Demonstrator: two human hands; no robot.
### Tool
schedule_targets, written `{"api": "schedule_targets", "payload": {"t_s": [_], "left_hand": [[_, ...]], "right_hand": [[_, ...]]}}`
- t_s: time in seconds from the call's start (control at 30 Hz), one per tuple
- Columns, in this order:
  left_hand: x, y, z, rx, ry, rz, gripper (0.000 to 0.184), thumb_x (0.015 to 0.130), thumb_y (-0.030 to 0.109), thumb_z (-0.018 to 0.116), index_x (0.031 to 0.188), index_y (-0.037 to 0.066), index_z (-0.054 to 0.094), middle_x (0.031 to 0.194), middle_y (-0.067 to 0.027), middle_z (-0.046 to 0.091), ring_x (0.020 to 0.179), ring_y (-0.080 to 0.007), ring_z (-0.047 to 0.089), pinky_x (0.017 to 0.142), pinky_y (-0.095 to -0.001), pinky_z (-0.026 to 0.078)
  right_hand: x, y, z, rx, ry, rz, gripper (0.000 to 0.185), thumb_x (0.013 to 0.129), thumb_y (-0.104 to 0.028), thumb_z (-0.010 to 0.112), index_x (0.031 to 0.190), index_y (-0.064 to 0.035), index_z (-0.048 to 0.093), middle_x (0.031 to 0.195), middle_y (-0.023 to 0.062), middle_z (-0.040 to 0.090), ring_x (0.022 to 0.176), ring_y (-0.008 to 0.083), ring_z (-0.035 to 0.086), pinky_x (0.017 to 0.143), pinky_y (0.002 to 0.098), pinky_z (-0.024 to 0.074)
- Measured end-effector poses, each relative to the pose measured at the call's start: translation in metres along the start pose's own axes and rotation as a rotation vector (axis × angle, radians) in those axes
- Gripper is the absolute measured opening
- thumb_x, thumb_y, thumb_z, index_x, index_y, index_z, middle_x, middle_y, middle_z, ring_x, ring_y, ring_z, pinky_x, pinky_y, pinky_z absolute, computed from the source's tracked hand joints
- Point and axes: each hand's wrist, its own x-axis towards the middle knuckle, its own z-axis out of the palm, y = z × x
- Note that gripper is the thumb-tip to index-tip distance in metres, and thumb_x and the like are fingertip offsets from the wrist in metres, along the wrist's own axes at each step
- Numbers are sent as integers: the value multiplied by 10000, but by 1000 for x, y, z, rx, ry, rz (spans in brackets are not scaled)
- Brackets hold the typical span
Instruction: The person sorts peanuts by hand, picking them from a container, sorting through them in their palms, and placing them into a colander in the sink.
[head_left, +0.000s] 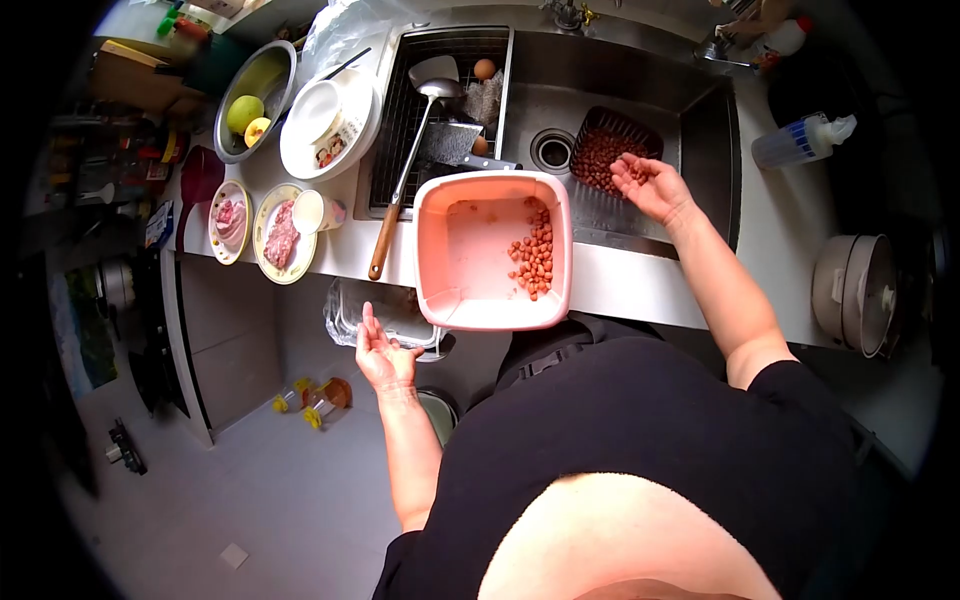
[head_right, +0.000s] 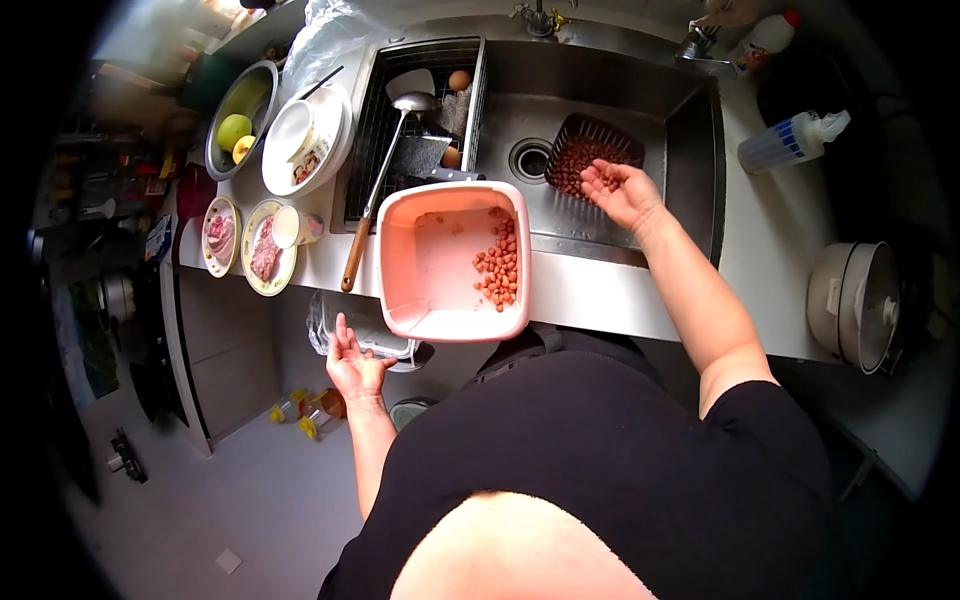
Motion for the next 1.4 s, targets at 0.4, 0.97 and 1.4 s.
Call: {"api": "schedule_targets", "payload": {"t_s": [0.4,0.97,1.4], "left_hand": [[-55,-58,26,157,-105,141,542,917,398,551,1323,81,381,1325,-68,424,1222,-193,404,1014,-435,316],[-67,-71,78,236,-374,-343,385,819,98,503,1168,-53,446,1105,-173,547,1011,-295,580,846,-511,497],[-54,-49,74,323,-386,-202,515,840,198,526,1286,38,327,1182,-181,512,1026,-336,590,742,-548,544]], "right_hand": [[71,-23,-22,-10,319,-41,273,881,-148,496,1108,0,531,1142,147,543,1118,311,509,978,479,406],[-58,78,138,-2151,-1028,-1123,156,836,-85,529,941,-5,609,865,101,639,807,258,644,711,356,525],[-59,101,134,-2624,-1197,-375,277,826,-149,523,1043,23,525,844,181,651,775,332,652,655,410,521]]}}
